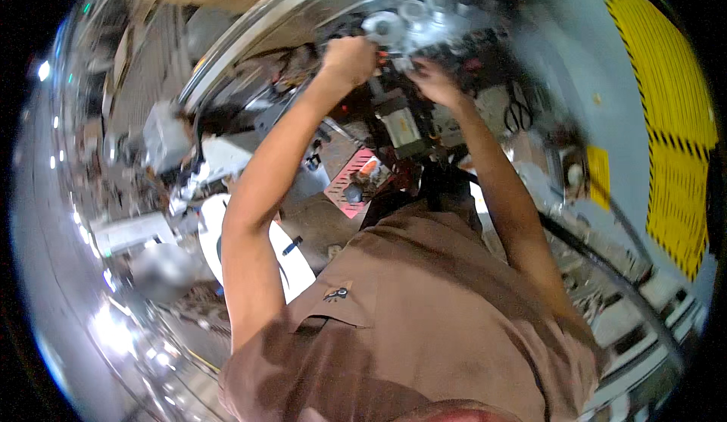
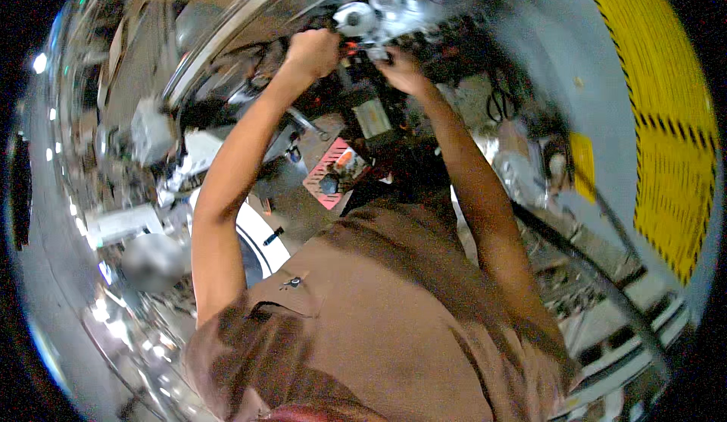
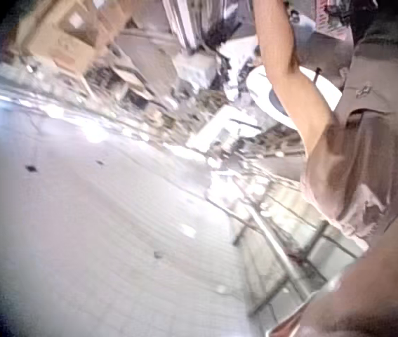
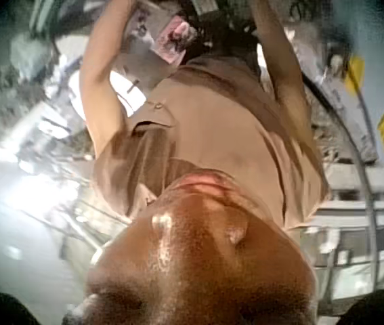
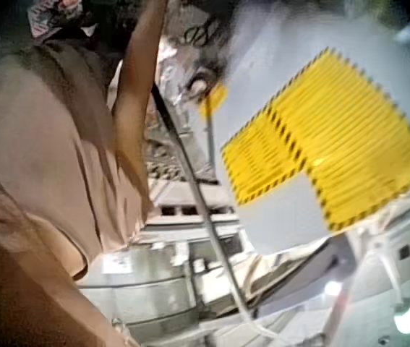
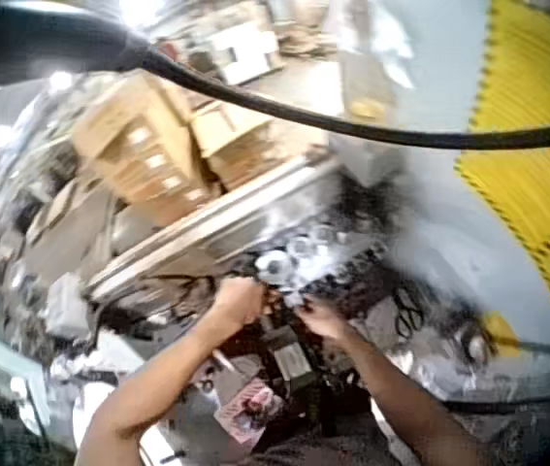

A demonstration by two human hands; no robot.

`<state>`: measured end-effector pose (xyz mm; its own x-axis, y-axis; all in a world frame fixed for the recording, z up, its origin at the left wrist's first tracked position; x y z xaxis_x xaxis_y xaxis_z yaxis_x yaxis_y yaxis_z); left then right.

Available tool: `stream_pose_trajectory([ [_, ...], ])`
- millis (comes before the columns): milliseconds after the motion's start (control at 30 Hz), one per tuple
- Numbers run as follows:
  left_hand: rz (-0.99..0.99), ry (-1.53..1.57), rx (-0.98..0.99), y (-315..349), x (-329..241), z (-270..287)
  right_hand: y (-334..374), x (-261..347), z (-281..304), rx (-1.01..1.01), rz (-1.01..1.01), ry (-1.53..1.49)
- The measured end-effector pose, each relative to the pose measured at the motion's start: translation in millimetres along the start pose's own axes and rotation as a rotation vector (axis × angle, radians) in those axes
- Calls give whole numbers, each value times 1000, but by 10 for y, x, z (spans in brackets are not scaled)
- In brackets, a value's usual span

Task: The person adjusts and maintains industrial machinery in a workshop, using a wrench and pliers to tighten components and feeding material through rollers.

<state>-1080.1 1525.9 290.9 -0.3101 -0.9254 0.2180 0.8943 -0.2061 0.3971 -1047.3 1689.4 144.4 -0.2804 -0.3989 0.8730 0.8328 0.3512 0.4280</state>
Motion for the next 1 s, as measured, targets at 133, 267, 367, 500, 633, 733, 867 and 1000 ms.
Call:
stream_pose_trajectory([
  [133, 11, -73, -45, -227, -159, 22, -69, 145, -56, 14, 221, 223],
  [267, 15, -144, -8, -316, -236, -15, -19, 286, -144, -81, 287, 226],
  [367, 2, -194, -14, -335, -263, -48, 49, 506, -243, -30, 310, 237],
  [500, -14, -222, -22, -392, -303, -73, -64, 353, -462, -86, 372, 169],
  [633, -19, -254, -26, -347, -268, -56, -81, 379, -466, -31, 412, 88],
  [733, 2, -253, 1, -376, -294, -24, -74, 386, -452, -33, 440, 73],
  [867, -23, -236, -37, -353, -258, -7, -13, 459, -405, 103, 322, 95],
  [1000, -8, -219, 6, -392, -313, 32, -63, 318, -431, 151, 277, 110],
])
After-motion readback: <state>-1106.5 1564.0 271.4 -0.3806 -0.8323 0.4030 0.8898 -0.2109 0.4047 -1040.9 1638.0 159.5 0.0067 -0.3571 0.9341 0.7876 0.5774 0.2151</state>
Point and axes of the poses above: each hand's wrist, its own y-axis away from the middle knuckle, its own z-axis out of the back of the hand, x = y × z, the point moved 6 cm from there along -y, towards the middle knuckle, and after that the axes turned 7 degrees about z, right-handed, at the moved point
